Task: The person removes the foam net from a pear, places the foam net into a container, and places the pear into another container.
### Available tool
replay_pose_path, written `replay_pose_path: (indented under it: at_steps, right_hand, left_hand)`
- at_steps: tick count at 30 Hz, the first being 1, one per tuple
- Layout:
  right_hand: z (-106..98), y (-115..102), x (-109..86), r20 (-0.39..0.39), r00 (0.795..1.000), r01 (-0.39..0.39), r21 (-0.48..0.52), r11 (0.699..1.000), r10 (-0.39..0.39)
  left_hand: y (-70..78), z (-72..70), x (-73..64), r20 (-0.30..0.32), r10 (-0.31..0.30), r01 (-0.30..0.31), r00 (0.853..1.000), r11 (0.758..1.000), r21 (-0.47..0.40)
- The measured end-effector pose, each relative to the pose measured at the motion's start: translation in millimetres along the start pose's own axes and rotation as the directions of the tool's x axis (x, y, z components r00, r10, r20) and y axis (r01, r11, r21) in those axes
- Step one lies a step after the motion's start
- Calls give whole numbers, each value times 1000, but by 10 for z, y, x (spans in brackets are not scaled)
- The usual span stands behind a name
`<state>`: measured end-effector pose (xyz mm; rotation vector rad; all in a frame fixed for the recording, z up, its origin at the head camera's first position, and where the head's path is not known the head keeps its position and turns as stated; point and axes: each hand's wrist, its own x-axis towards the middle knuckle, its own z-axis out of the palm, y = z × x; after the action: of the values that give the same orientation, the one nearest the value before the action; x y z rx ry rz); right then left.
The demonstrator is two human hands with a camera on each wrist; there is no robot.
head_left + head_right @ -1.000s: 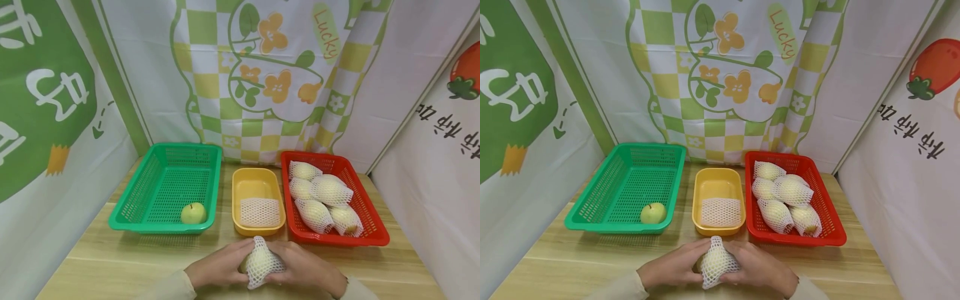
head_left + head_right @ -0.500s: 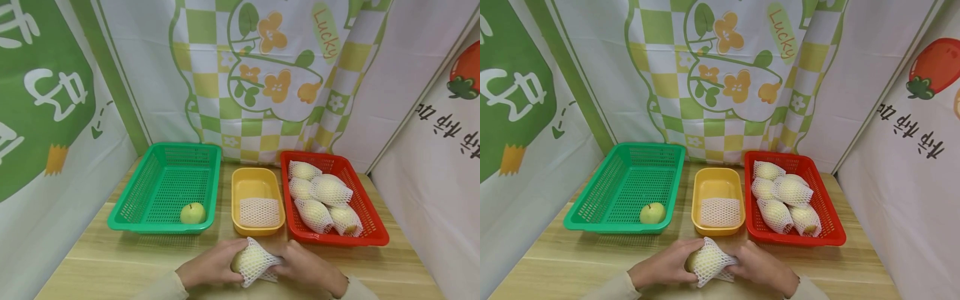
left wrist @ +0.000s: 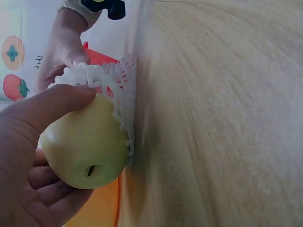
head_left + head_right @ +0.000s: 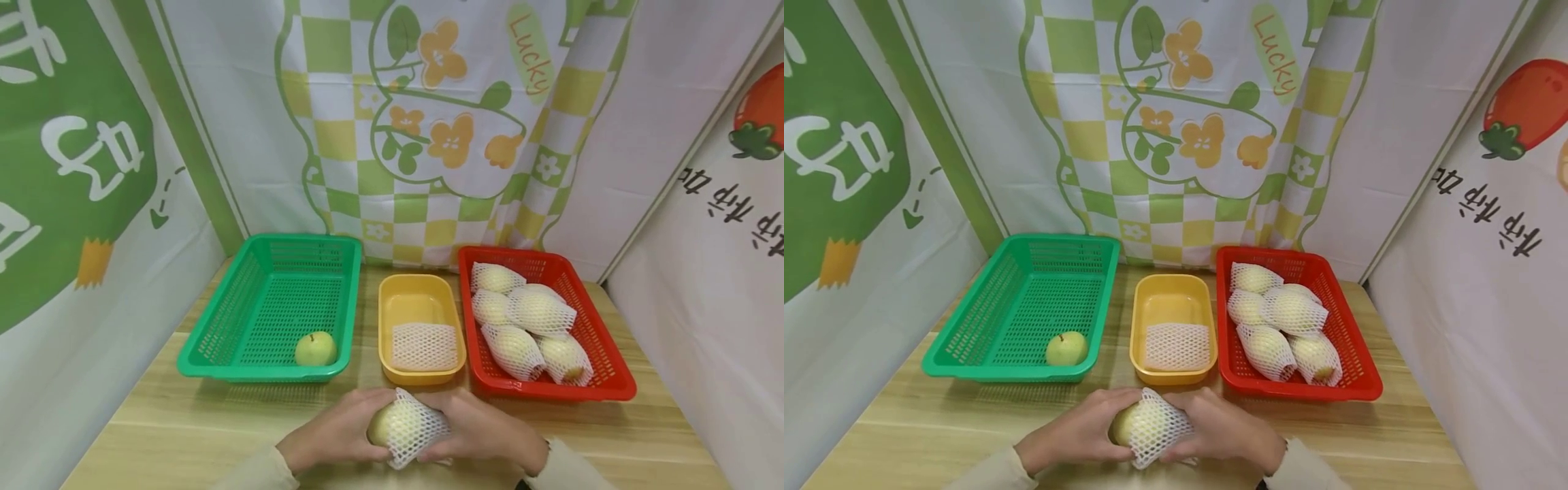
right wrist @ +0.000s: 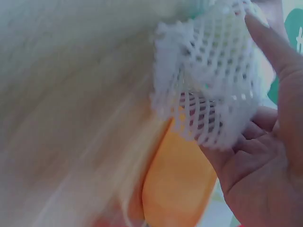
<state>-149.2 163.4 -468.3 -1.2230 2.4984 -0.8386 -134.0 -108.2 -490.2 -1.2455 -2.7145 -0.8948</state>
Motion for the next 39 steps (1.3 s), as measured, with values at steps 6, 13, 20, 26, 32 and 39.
replay_pose_path:
  at_steps: [6,13,20,26,32,39]
  right_hand:
    - [77,-22,87,-26,998,49,2,999,-49]
    - [-15,-77,65,-3,998,55,-21,998,-55]
    - [-176,-108,4,1,997,78,-68,995,-78]
    - [-412,-149,-59,-2,997,76,-67,995,-77]
    - [-730,-271,-31,-25,996,84,-110,990,-88]
    - [-1120,-360,140,-105,990,69,-220,973,-94]
  left_hand:
    - [31,-29,-20,19,-24,23,1000,1000,17]
    - [27,-110,-66,29,-67,68,997,997,-26]
    - [-30,-174,-165,7,-79,79,997,997,-27]
    - [-79,-226,-277,-5,-136,136,991,990,31]
    - [-108,-257,-317,-7,-137,138,990,990,40]
    - [-113,-241,-308,-3,-135,135,991,989,55]
